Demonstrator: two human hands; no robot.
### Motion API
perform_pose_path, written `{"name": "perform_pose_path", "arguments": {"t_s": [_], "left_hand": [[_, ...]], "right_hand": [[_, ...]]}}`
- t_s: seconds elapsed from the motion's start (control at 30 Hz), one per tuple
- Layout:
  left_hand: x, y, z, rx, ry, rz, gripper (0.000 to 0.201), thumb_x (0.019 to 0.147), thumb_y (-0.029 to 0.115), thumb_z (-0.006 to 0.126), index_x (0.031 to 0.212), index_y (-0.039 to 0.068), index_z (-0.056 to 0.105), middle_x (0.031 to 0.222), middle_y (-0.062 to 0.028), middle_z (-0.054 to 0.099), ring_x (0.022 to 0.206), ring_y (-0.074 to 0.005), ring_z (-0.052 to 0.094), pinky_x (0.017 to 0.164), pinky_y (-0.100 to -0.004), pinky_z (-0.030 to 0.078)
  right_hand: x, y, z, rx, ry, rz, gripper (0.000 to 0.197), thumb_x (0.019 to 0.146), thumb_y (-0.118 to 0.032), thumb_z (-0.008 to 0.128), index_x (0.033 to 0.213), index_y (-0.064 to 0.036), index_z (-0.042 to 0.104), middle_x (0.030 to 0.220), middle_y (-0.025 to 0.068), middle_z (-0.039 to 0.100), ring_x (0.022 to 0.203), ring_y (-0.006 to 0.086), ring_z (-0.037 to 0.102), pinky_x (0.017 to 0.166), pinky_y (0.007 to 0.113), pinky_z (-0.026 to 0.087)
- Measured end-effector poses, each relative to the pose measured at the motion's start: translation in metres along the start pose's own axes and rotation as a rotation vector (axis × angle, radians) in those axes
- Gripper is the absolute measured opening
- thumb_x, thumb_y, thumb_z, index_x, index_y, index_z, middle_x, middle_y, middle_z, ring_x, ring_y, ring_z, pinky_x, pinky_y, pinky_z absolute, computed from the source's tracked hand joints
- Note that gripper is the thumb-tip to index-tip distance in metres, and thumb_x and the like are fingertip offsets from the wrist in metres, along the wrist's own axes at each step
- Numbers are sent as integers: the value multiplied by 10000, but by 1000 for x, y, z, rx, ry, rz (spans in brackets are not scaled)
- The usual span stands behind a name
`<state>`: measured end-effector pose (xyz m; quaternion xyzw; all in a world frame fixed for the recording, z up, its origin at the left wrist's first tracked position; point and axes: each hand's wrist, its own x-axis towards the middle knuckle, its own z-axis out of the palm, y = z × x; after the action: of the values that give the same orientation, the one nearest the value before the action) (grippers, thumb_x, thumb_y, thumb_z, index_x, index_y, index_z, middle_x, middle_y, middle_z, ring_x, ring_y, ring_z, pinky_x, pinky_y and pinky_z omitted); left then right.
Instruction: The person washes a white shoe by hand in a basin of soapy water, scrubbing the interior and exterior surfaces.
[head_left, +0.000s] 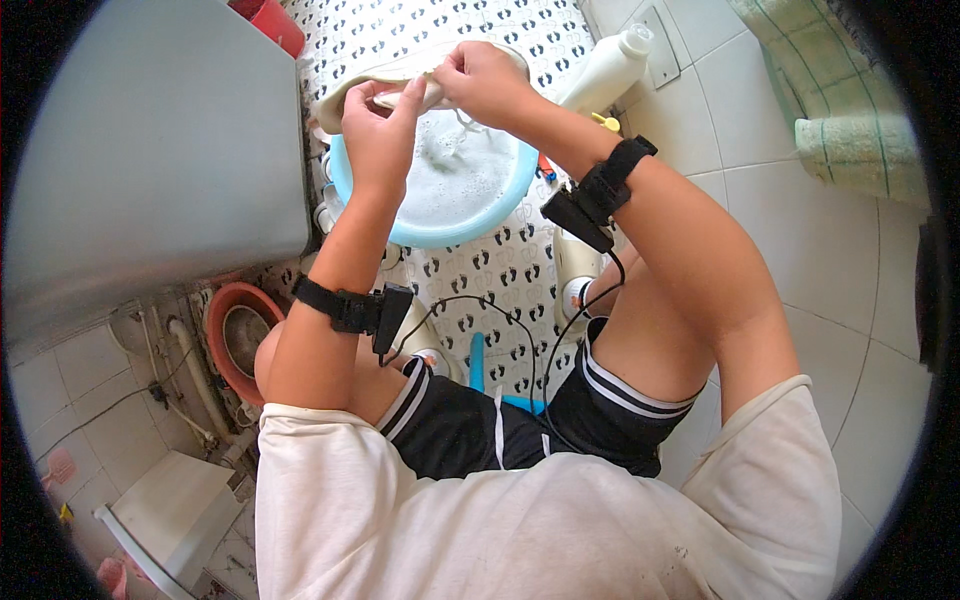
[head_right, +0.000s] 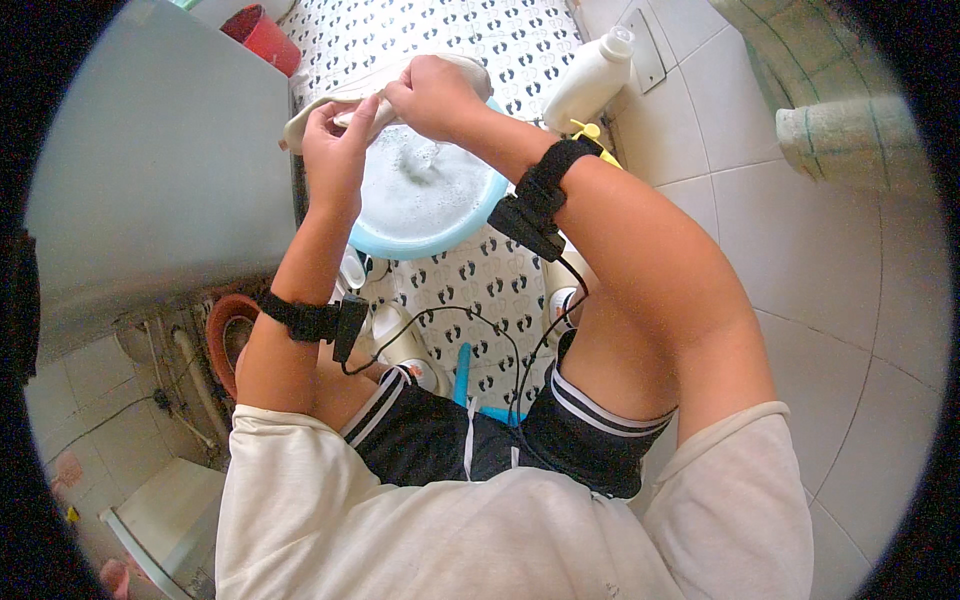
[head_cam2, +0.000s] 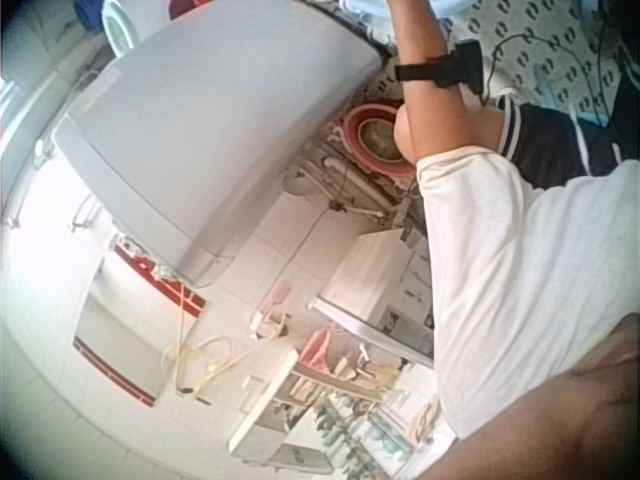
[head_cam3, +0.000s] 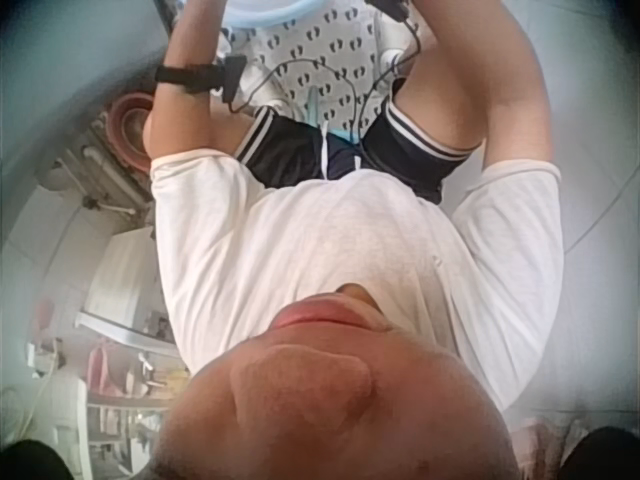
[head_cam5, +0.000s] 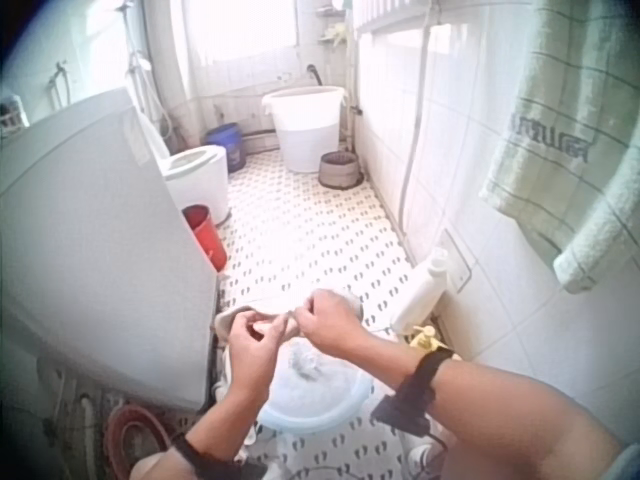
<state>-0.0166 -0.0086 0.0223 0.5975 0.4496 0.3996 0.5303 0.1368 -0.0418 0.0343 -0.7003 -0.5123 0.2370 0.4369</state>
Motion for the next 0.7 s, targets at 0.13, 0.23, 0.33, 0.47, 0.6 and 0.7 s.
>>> {"name": "perform_pose_path", "arguments": {"t_s": [0.13,0.23,0.33,0.47,0.6,0.7], "left_hand": [[4,6,0,-247,-43,-191,484,890,305,759,1147,-57,565,1051,-139,625,941,-187,659,772,-290,594],[7,10,-5,-209,-32,-392,490,906,294,742,1156,-68,526,1127,-167,618,995,-232,671,800,-341,620],[9,7,-5,-336,-55,-423,468,918,269,730,1153,-65,501,1158,-182,605,990,-240,671,792,-370,628],[13,3,-4,-334,-33,-352,400,920,231,725,1109,-59,524,1122,-170,624,949,-231,678,792,-367,627],[7,5,0,-306,-28,-292,387,914,222,734,1103,-66,558,1094,-158,645,927,-210,679,766,-331,611],[4,5,0,-239,-20,-291,384,906,220,744,1106,-70,591,1080,-155,663,920,-191,676,743,-305,589]], "right_hand": [[-2,4,2,8,-43,-101,309,863,-239,577,785,49,656,724,240,653,685,361,647,684,445,512],[-4,6,-1,9,-100,-189,270,887,-213,568,852,48,630,770,249,655,733,379,646,711,447,508],[-7,5,-4,-20,-116,-239,242,897,-193,571,881,45,613,777,246,656,757,396,650,728,450,511],[-7,2,-3,-131,-24,-294,213,882,-183,608,870,30,609,756,220,658,776,403,666,725,455,522],[-11,-1,-4,-156,-33,-304,192,869,-182,631,848,6,601,751,200,663,774,383,677,714,454,530],[-14,-13,-6,-298,-24,-265,179,848,-178,655,826,-12,592,776,192,673,766,364,683,714,444,539]]}}
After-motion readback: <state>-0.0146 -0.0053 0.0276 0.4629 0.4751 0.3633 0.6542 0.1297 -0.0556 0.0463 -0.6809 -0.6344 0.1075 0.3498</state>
